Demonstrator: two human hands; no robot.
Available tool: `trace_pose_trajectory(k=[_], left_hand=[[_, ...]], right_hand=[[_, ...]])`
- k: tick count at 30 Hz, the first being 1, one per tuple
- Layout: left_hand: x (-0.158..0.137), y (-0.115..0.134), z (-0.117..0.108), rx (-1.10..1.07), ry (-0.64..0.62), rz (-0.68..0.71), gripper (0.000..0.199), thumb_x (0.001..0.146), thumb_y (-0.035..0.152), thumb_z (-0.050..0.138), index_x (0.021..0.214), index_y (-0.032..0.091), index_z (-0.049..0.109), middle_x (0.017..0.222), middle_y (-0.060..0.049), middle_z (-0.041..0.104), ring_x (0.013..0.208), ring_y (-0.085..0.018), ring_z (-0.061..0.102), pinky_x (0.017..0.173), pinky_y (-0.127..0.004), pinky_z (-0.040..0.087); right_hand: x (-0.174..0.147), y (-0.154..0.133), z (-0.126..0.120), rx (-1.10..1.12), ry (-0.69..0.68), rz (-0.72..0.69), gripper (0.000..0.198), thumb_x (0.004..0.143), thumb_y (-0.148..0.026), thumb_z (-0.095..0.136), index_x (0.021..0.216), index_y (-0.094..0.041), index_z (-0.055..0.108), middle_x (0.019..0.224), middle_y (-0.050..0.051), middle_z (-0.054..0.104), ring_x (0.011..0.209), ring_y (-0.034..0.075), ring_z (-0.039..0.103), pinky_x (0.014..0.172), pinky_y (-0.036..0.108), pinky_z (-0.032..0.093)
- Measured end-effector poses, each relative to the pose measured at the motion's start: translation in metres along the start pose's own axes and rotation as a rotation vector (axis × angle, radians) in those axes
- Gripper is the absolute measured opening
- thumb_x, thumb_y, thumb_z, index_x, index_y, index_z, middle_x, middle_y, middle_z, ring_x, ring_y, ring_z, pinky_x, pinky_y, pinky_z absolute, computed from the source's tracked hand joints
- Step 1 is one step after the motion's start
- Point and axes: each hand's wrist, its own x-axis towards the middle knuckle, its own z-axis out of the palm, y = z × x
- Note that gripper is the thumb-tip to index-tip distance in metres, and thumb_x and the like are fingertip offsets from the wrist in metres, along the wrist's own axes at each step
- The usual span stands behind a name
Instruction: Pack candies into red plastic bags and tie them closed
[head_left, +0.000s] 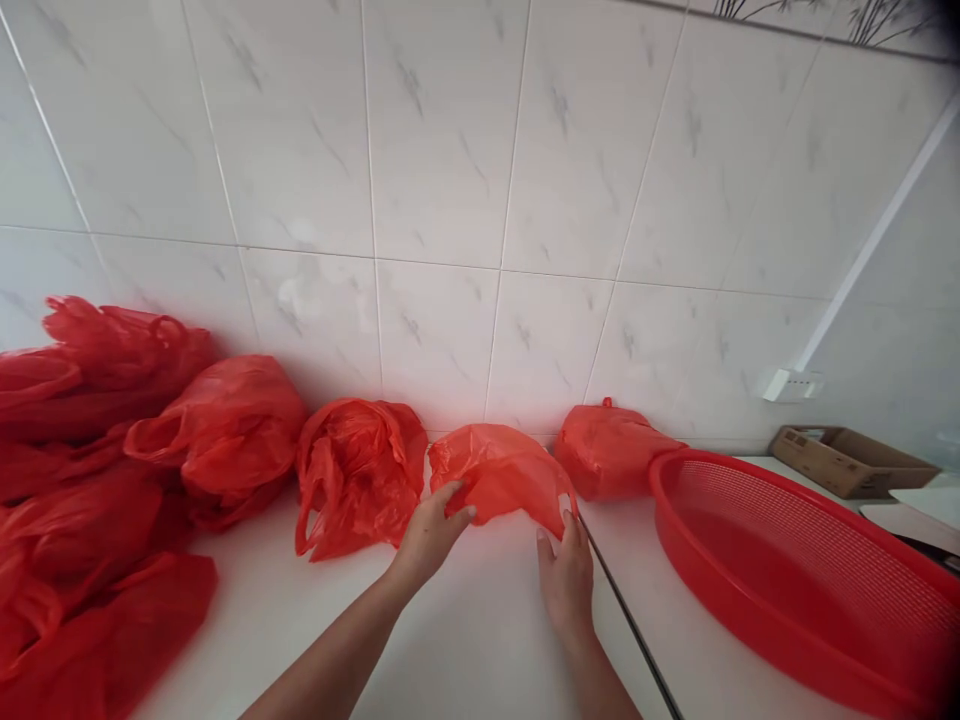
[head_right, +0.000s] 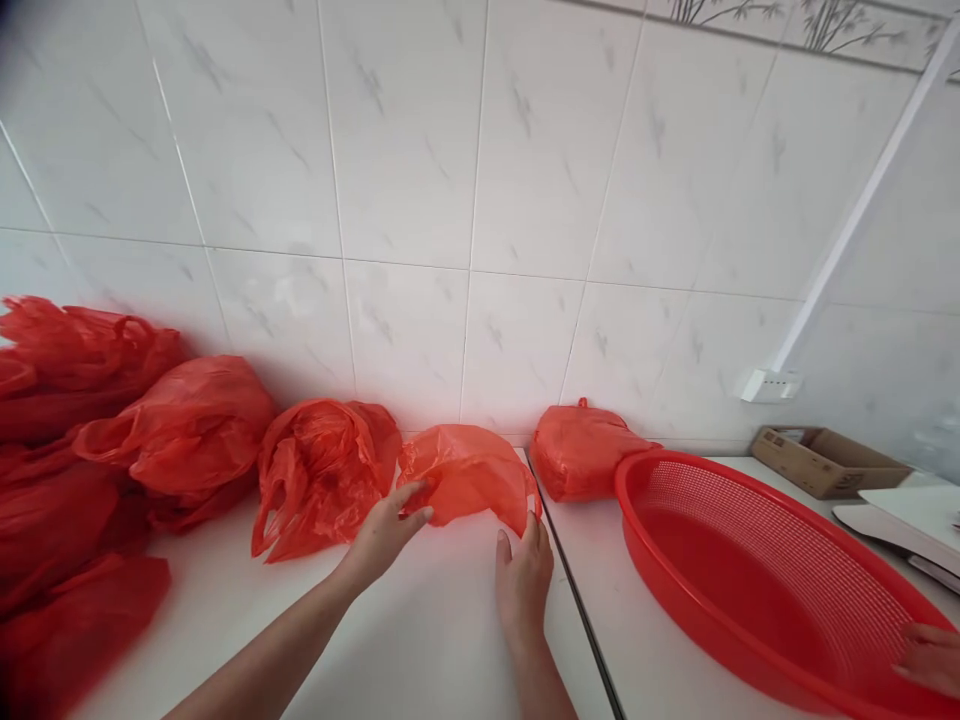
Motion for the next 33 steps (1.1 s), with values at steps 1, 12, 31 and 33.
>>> trace_pose_trajectory(k=[1,12,31,33], left_hand=[[-0.007,0.005,-0.001,-0.095,0.008,-0.028,0.039,0.077,0.044,0.063,0.109,0.022,0.061,0.116,-0.012,0.065,0.113,-0.029,0.056,0.098,-0.047,0.041],[-0.087,0.029,-0.032,-0.381,-0.056,-0.304,0.055,0.062,0.024,0.078,0.108,0.023,0.048,0.086,-0.001,0.064,0.071,-0.015,0.061,0.067,-0.029,0.049],[-0.121,0.028,-0.054,-0.927,0.012,-0.587,0.016,0.069,0.029,0.07,0.068,0.02,0.057,0.061,0.003,0.057,0.053,-0.011,0.054,0.055,-0.024,0.048],[-0.142,0.03,-0.053,-0.95,-0.056,-0.694,0.019,0.069,0.031,0.071,0.064,0.02,0.056,0.056,0.002,0.055,0.05,-0.012,0.053,0.052,-0.024,0.047]], right_hand=[[0.001,-0.001,-0.002,0.035,0.004,0.039,0.06,0.08,-0.046,0.049,0.13,-0.013,0.047,0.136,0.018,0.047,0.126,0.033,0.043,0.104,0.049,0.033],[0.004,-0.023,-0.053,0.556,0.044,0.353,0.043,0.07,-0.044,0.066,0.102,-0.019,0.053,0.091,0.004,0.062,0.08,0.02,0.065,0.072,0.034,0.055],[-0.112,-0.056,-0.119,0.074,-0.154,0.411,0.086,0.071,-0.044,0.064,0.147,-0.033,0.025,0.13,0.007,0.057,0.109,0.027,0.061,0.082,0.035,0.053],[-0.128,-0.052,-0.124,0.299,-0.124,0.534,0.1,0.067,-0.044,0.071,0.149,-0.032,0.016,0.117,0.006,0.066,0.102,0.027,0.064,0.081,0.035,0.054]])
